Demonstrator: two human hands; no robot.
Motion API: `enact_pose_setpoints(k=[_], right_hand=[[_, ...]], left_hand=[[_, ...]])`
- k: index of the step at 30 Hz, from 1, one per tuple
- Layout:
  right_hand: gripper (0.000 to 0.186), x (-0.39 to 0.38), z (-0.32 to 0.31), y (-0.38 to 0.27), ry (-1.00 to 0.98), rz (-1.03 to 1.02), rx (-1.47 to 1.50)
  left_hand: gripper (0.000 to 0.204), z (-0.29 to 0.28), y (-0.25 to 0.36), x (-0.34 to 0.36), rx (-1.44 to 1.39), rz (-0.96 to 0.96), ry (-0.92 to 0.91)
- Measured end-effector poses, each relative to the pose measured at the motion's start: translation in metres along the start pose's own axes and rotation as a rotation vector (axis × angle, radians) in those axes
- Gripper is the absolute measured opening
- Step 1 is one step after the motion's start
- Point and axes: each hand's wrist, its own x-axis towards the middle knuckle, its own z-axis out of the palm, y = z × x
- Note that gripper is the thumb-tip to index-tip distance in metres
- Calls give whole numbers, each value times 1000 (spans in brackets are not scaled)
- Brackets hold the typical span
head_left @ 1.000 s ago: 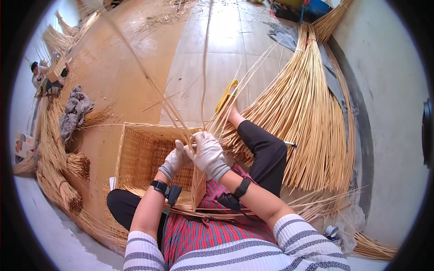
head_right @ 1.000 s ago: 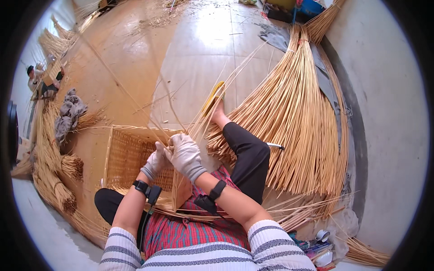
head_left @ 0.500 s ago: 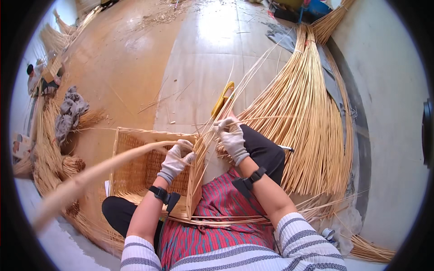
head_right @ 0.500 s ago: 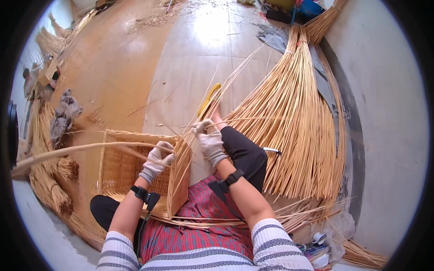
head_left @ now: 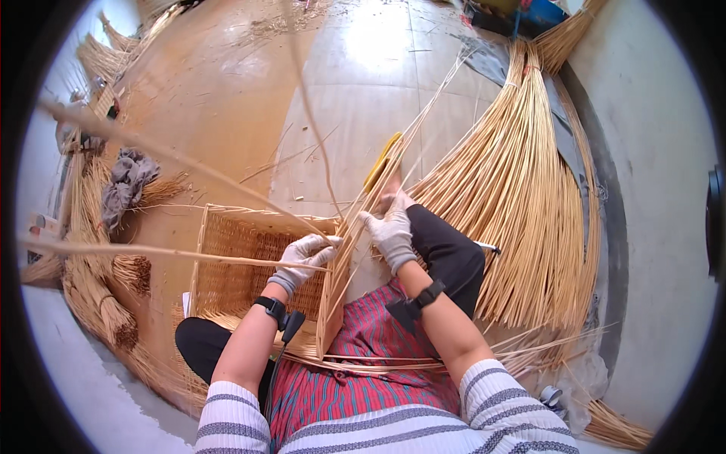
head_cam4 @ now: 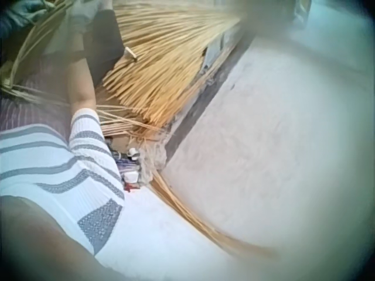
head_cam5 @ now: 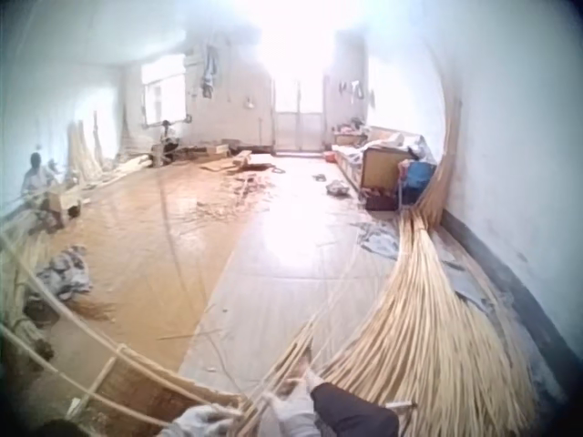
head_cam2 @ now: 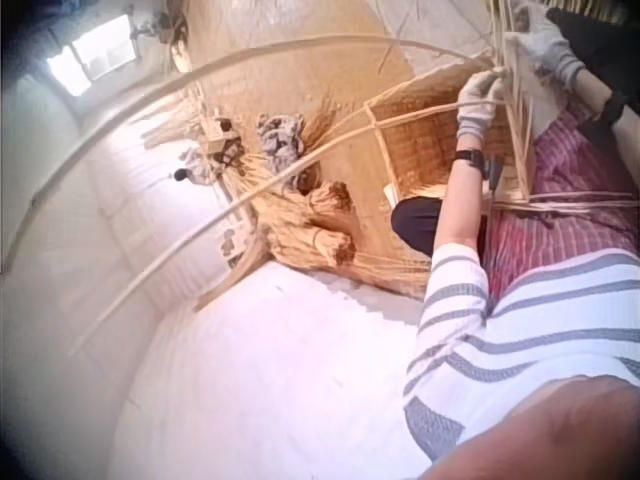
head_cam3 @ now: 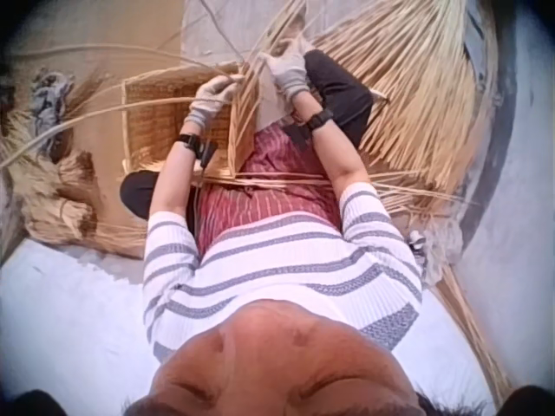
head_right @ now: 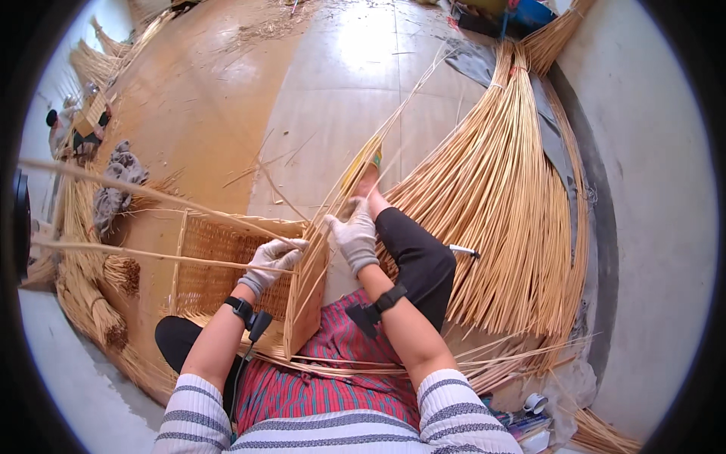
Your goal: Weaving a basket using long straw materials.
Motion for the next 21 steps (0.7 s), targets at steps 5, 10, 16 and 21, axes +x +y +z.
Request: enact_pose_setpoints(k=[5,10,16,21], right_hand=[[41,2,-4,40,-418,609,319],[26,10,-20,36,-468,662,475],[35,-12,4,24,-355,624,399],[25,-12,-11,21,-451,866,370]], left_hand=[[26,4,6,-2,76,-41,20],[28,5,2,-8,73,-23,22],[29,6,6,-3,61,-40,-22],[28,3,1,-7,31,-64,1]])
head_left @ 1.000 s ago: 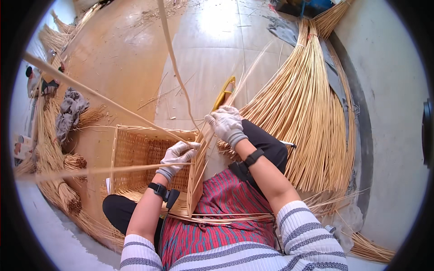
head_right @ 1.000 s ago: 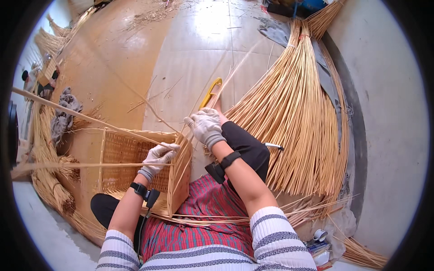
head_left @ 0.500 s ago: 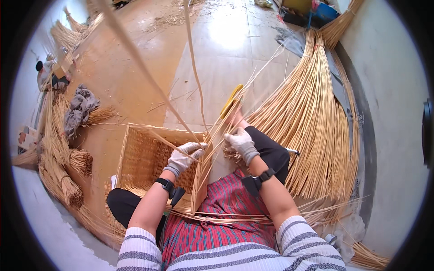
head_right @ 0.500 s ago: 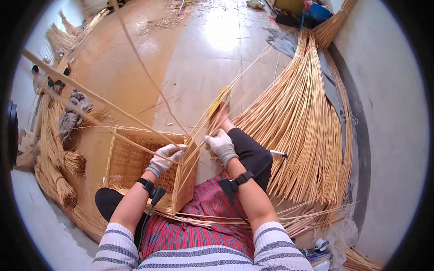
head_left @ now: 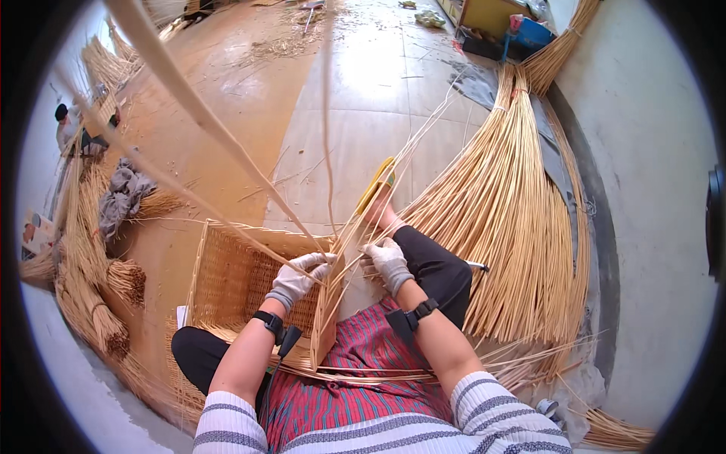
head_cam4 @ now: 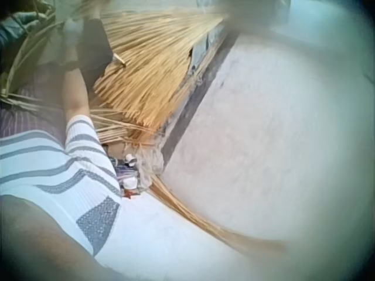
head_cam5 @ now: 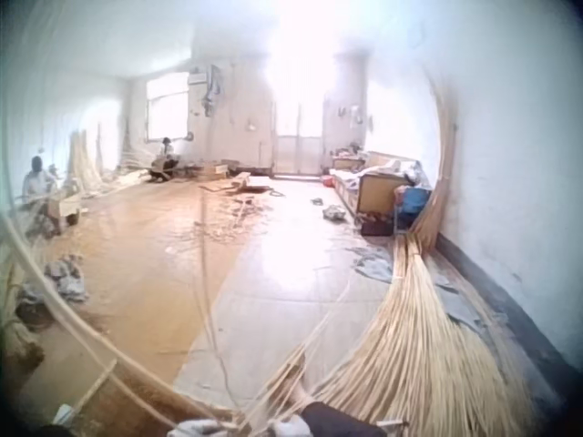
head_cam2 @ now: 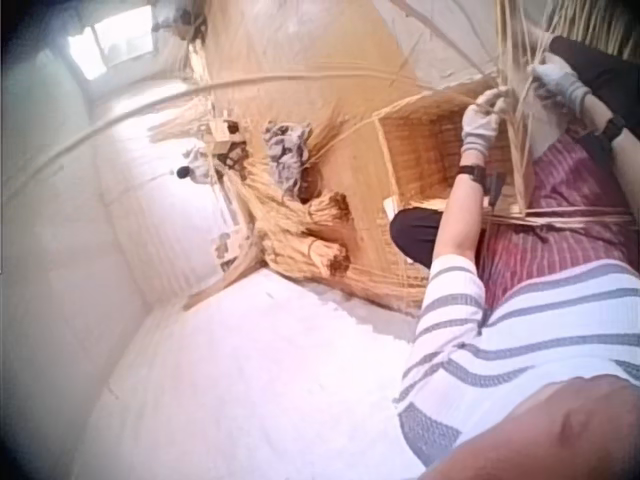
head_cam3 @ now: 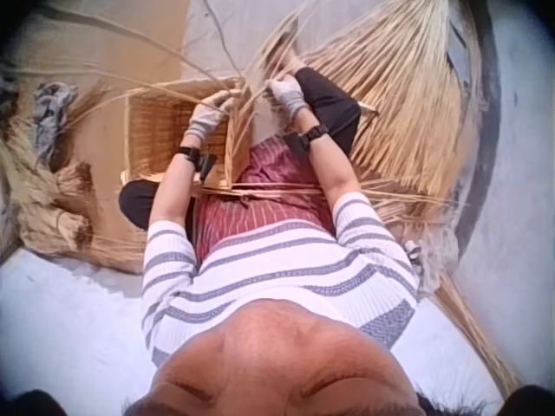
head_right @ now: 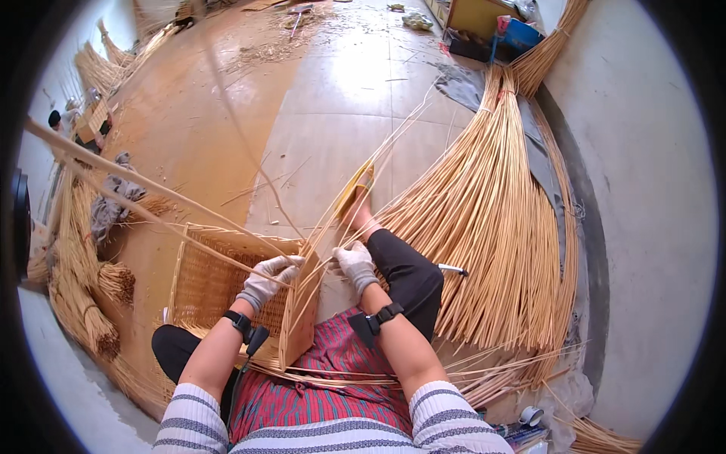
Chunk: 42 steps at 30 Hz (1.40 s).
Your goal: Weaving a basket using long straw materials.
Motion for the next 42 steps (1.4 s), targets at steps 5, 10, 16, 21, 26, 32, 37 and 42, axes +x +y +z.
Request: enact_pose_setpoints(k=[5,10,16,21,26,32,37,42], right_hand=[[17,12,-18,6,1,-711,138],[48,-61,45,-64,58,-1488,-526],[42,-31,36,-44,372,-1449,-702],[16,11,27,-51,269,-1254,-469],[73,30,48,-78,-58,-560,-1566],[44,16,48,-60,199,-798,-1190],[55,-96,46,25,151,-797,-985],[71,-122,81,34,41,-550,-1096]], left_hand=[[29,6,3,12,22,0,-53],[29,4,-22,0,245,71,86],[29,10,7,-1,383,324,189],[39,-3,38,1,986,460,61],[38,-5,40,4,1031,507,65],[37,-6,61,11,871,208,-152],[42,-19,46,15,714,266,-200],[46,-15,41,28,622,296,-240]])
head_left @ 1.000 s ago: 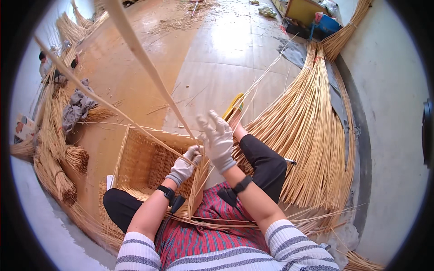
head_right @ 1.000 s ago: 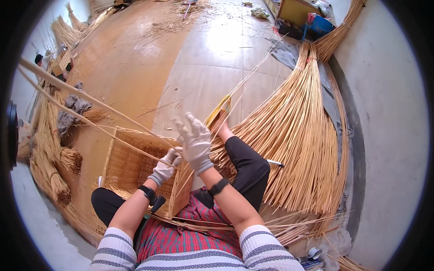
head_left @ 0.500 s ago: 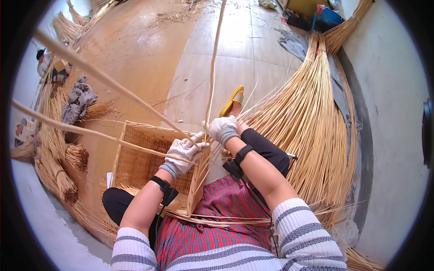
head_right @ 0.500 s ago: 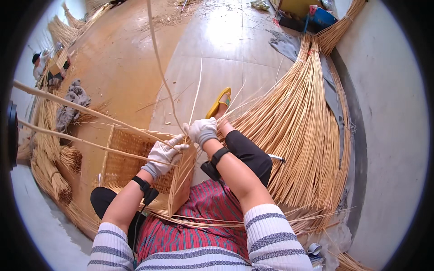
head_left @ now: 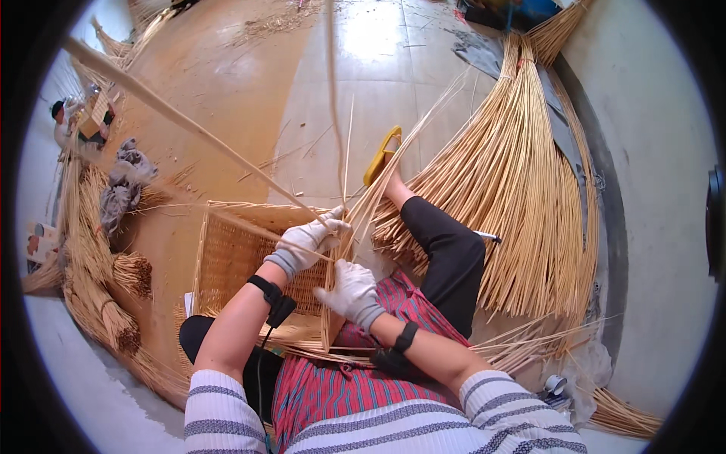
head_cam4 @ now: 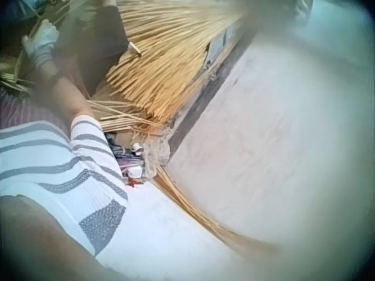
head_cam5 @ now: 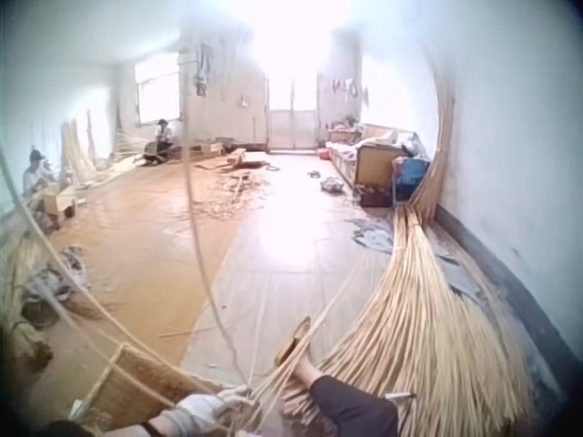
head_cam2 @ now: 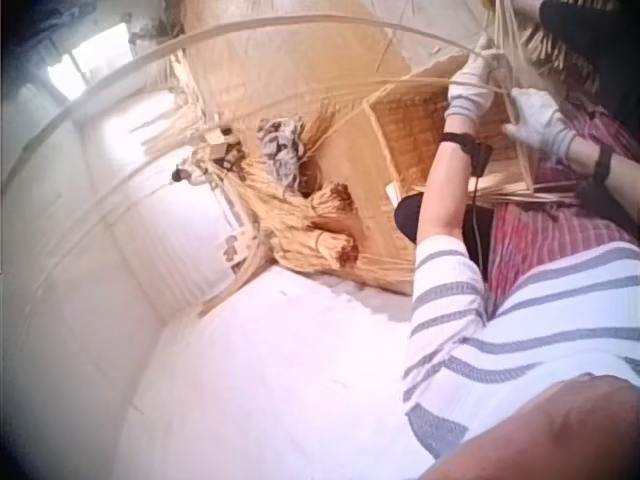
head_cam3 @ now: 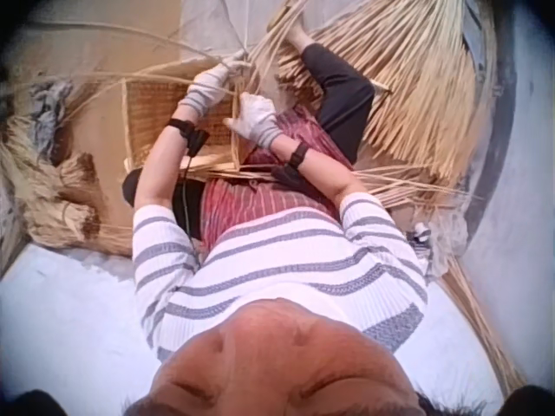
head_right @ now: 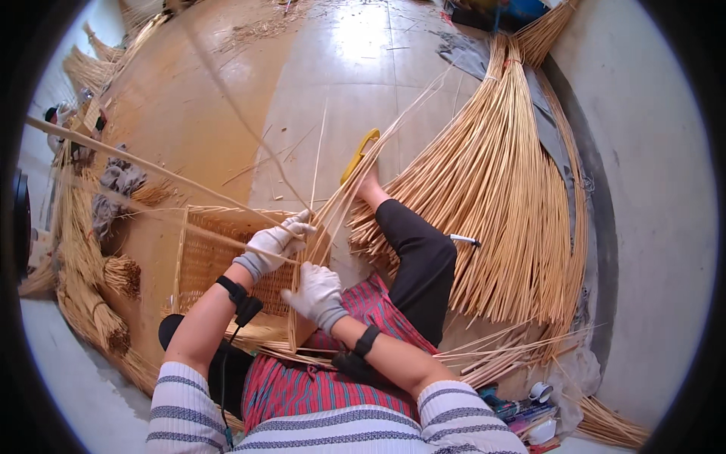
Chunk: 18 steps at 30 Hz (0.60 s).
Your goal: Weaving a basket using long straw materials.
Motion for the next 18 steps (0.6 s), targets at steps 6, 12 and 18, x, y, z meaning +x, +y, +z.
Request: enact_pose_setpoints(k=[6,12,18], right_hand=[[59,11,-28,11,-249,-130,48],[34,13,-51,16,304,-534,481],[22,25,-32,43,387,79,1404]], left_hand=[[50,16,-24,-1,-430,-201,8],[49,18,-37,-1,-785,-285,31],[47,10,-54,12,-122,51,42]])
